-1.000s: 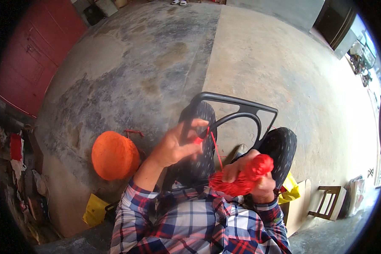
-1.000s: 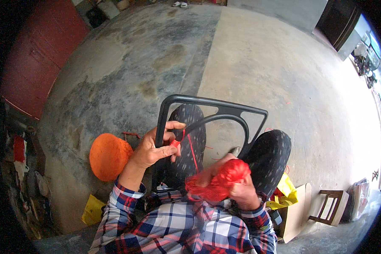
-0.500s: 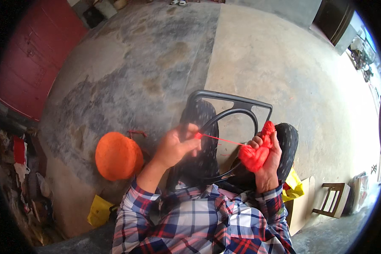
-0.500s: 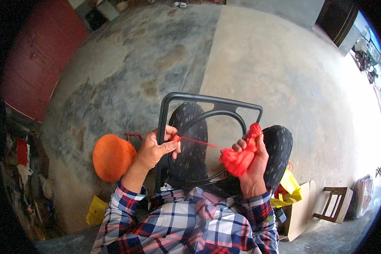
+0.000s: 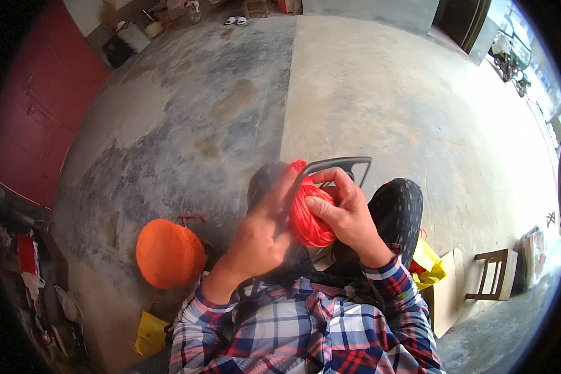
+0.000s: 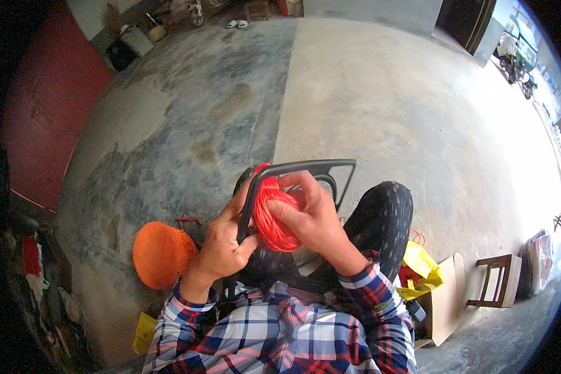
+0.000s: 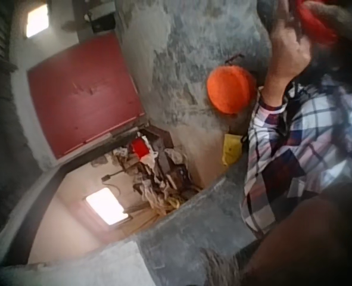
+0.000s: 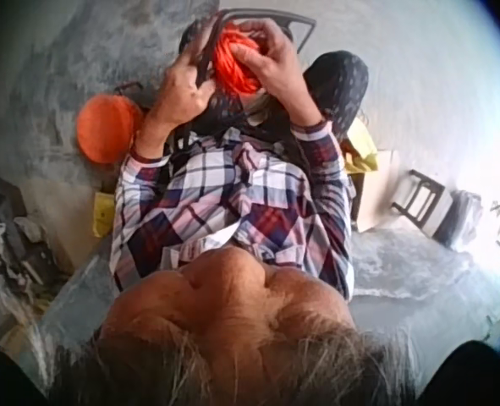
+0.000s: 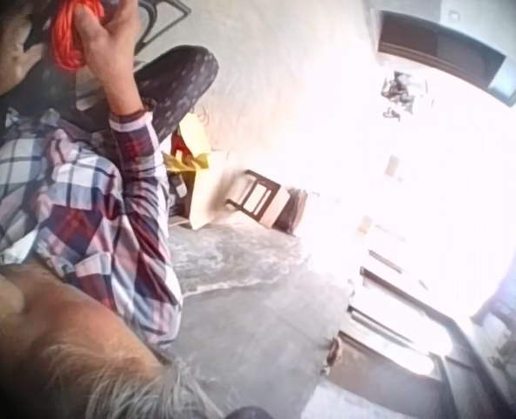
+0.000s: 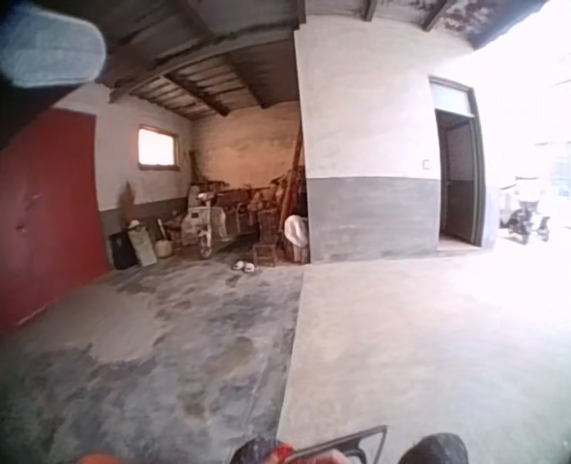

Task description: Winding red string onto a black plastic frame.

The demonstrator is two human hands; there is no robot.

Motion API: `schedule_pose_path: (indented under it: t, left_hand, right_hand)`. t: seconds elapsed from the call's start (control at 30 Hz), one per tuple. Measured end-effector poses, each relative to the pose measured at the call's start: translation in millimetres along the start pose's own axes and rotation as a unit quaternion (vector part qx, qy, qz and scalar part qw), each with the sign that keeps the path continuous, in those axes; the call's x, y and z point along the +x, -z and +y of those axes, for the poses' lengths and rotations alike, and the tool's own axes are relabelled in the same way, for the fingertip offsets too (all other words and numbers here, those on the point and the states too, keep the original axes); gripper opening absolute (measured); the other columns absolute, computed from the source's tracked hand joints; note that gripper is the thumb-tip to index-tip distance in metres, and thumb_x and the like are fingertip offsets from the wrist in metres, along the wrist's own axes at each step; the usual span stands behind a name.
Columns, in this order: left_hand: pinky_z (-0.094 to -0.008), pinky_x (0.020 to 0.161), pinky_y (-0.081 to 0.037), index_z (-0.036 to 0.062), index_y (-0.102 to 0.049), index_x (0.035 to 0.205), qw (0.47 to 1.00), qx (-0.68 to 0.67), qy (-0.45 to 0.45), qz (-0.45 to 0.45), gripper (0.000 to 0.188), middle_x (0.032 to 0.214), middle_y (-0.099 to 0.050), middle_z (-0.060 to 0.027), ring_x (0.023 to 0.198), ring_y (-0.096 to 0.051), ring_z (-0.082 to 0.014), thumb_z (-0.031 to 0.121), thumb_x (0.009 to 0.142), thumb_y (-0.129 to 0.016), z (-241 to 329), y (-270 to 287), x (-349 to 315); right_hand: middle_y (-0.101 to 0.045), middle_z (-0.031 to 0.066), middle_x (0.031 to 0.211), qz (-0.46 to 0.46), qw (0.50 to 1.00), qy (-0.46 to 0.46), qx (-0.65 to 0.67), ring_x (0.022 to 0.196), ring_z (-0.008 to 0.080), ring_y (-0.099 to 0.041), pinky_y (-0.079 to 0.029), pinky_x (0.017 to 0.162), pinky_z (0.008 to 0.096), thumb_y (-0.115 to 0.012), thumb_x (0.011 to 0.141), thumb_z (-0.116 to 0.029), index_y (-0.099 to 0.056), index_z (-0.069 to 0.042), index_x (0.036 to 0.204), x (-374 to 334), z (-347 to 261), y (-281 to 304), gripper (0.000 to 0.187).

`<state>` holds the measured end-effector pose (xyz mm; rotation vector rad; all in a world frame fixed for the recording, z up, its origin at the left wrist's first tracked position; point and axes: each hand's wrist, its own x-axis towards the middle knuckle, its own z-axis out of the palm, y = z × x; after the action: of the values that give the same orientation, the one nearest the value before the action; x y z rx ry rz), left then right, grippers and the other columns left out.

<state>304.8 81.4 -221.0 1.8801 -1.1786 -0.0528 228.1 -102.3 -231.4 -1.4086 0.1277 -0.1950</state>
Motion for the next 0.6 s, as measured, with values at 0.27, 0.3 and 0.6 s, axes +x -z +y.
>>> schedule_pose_path:
  t: [0.27, 0.3, 0.6]
  left_hand:
    - [-0.0369, 0.115, -0.021, 0.0048, -0.017, 0.151, 0.947, -0.317, -0.002, -0.057, 0.092, 0.155, -0.023, -0.0122, 0.142, -0.024, -0.0222, -0.009, 0.074, -0.067, -14, 2, 0]
    - [-0.037, 0.115, -0.02, 0.0046, -0.017, 0.151, 0.935, -0.348, 0.002, -0.066, 0.093, 0.156, -0.022, -0.012, 0.143, -0.023, -0.022, -0.009, 0.074, -0.068, -16, 2, -1]
    - [-0.0408, 0.115, -0.018, 0.0047, -0.043, 0.139, 0.926, -0.37, 0.062, -0.037, 0.072, 0.155, -0.024, -0.016, 0.14, -0.028, -0.0266, 0.023, 0.077, -0.076, -1, -9, 2]
  right_hand:
    - [-0.067, 0.0152, 0.098, -0.105, 0.91, 0.017, 0.401, 0.088, 0.0278, -0.064, -0.048, 0.088, 0.0391, -0.059, 0.086, -0.021, -0.065, 0.002, 0.086, -9, 63, 27, 0.024]
    - [-0.067, 0.0149, 0.102, -0.067, 0.871, -0.052, 0.484, 0.092, 0.0281, -0.064, -0.048, 0.09, 0.0402, -0.058, 0.086, -0.021, -0.065, 0.003, 0.092, -9, 69, 21, 0.025]
    - [-0.065, 0.011, 0.114, -0.178, 0.761, -0.085, 0.618, 0.098, 0.0217, -0.065, -0.054, 0.087, 0.0386, -0.06, 0.092, -0.032, -0.058, -0.005, 0.119, 35, 60, 5, 0.039]
